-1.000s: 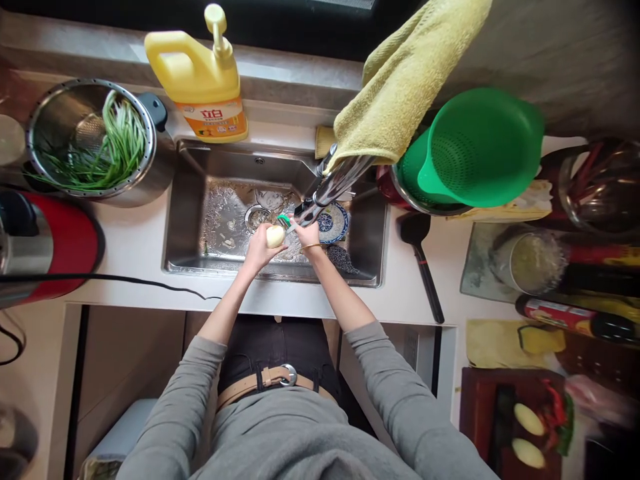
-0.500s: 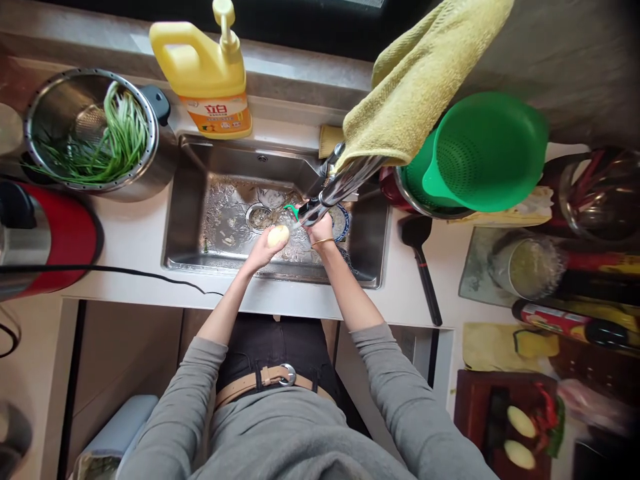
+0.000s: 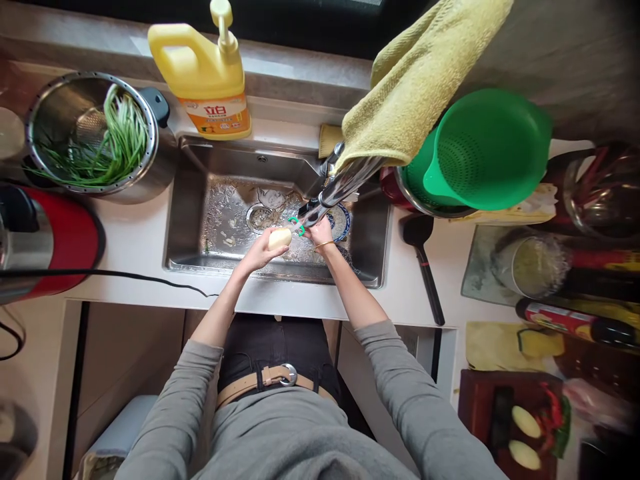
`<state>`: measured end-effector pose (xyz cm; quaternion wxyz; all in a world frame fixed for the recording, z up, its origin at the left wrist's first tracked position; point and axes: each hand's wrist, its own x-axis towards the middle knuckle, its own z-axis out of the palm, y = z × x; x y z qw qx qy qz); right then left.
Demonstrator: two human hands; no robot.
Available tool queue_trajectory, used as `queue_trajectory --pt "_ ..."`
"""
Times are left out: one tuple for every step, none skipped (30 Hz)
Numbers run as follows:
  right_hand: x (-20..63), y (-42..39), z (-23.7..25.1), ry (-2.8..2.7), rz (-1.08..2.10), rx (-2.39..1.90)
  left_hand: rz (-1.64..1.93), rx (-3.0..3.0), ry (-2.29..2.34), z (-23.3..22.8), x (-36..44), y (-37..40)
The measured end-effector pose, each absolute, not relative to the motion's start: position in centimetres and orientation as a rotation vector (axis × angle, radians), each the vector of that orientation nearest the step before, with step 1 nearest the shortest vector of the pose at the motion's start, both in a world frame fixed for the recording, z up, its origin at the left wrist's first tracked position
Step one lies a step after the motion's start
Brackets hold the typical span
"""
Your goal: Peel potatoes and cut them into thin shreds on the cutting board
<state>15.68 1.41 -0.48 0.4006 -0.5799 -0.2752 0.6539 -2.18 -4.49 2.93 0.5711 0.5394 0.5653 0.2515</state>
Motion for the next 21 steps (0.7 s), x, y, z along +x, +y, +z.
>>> queue_trajectory --pt "15.8 1.4 -0.6 -0.654 1.665 -1.46 0.587 1.3 1.346 3.0 -2.3 -4.5" --pt "15.8 1.2 -0.5 -0.626 1.689 -1.433 0.574 1.333 1.375 3.1 -2.3 -4.4" --pt "15.7 1.1 -0.2 -0.617 1.716 -1.395 0.554 1.361 1.41 3.0 -2.3 -4.3" --pt "15.4 0.8 0.1 -0.627 1.737 -1.357 0.534 1.381 1.449 2.8 -2.2 -4.2" --pt "15.0 0.5 0.6 -0.651 1.744 -1.323 0.52 1.395 1.49 2.6 -2.1 -4.1" --pt "14.5 0.3 1.0 -0.687 1.736 -1.302 0.516 1.406 1.523 2.3 -2.0 -4.0" --pt "13.9 0.1 1.3 -0.728 1.716 -1.286 0.524 1.416 1.544 2.0 -1.9 -4.0" --pt "13.5 -0.1 1.6 -0.771 1.692 -1.272 0.546 1.424 1.553 1.7 -1.7 -4.0" --pt "13.1 -0.2 1.8 -0.808 1.672 -1.263 0.574 1.43 1.55 1.5 -1.6 -4.0" --pt "12.9 -0.2 1.8 -0.831 1.653 -1.259 0.6 1.435 1.538 1.4 -1.6 -4.1" --pt "12.8 -0.2 1.7 -0.837 1.635 -1.265 0.62 1.44 1.522 1.3 -1.6 -4.2" --pt "12.9 -0.1 1.4 -0.823 1.619 -1.28 0.633 1.445 1.507 1.3 -1.6 -4.3" --pt "13.1 0.1 1.1 -0.788 1.605 -1.302 0.64 1.452 1.495 1.5 -1.6 -4.4" --pt "13.4 0.3 0.8 -0.737 1.596 -1.331 0.648 1.464 1.485 1.6 -1.6 -4.5" --pt "13.7 0.5 0.4 -0.678 1.594 -1.362 0.661 1.477 1.477 1.8 -1.6 -4.5" --pt "13.9 0.6 0.2 -0.617 1.599 -1.389 0.68 1.49 1.471 2.0 -1.6 -4.5" --pt "14.1 0.7 0.0 -0.563 1.611 -1.407 0.703 1.499 1.467 2.2 -1.6 -4.5" --pt "14.1 0.7 0.0 -0.518 1.625 -1.413 0.723 1.5 1.469 2.2 -1.6 -4.4" --pt "14.1 0.7 0.0 -0.485 1.64 -1.406 0.738 1.49 1.481 2.2 -1.6 -4.3" --pt "14.0 0.6 0.2 -0.46 1.659 -1.386 0.75 1.466 1.502 2.0 -1.6 -4.2" --pt "13.8 0.5 0.5 -0.441 1.683 -1.355 0.76 1.432 1.529 1.8 -1.6 -4.2"
